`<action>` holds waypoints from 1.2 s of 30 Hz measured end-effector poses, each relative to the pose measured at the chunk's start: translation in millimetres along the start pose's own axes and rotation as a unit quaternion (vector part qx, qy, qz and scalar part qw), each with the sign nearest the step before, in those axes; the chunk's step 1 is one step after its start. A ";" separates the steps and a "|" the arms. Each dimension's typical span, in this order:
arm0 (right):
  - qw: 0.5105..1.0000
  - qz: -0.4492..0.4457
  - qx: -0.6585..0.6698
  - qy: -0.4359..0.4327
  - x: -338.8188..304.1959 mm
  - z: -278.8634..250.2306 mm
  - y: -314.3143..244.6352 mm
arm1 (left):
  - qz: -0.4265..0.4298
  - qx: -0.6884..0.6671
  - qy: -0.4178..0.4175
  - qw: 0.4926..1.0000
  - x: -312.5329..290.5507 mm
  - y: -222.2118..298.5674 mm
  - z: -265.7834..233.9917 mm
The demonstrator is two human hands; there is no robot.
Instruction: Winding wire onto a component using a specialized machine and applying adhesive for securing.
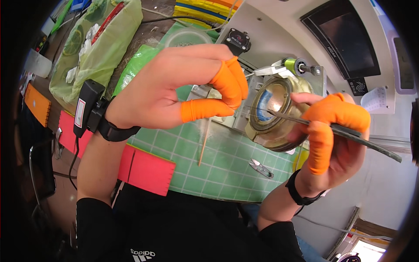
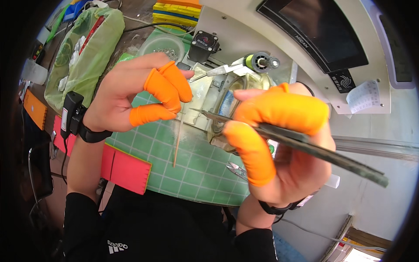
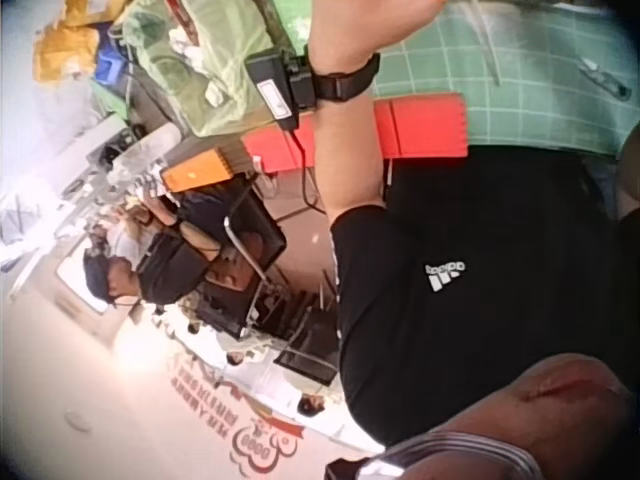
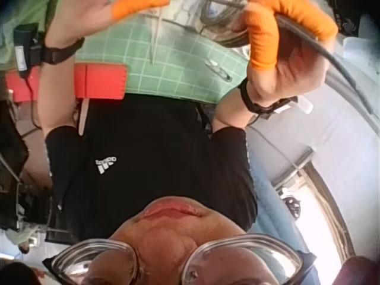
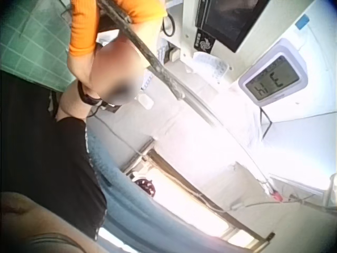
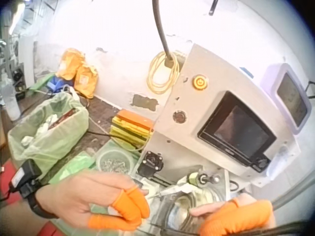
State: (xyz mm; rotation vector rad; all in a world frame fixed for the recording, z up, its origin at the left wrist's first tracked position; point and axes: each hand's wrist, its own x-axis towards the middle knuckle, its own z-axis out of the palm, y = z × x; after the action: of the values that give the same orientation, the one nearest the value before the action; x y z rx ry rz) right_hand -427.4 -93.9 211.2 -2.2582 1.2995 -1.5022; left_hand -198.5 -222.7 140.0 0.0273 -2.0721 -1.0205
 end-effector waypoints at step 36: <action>0.994 -0.046 0.009 -0.097 -1.8 -2.1 1.8 | -0.007 -0.001 0.010 1.000 -2.0 1.5 1.9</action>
State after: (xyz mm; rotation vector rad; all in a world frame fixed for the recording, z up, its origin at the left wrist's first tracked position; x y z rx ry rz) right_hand -430.4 -93.1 210.0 -2.4114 1.1389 -1.2766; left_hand -198.0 -219.8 139.1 0.0519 -2.0552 -1.0269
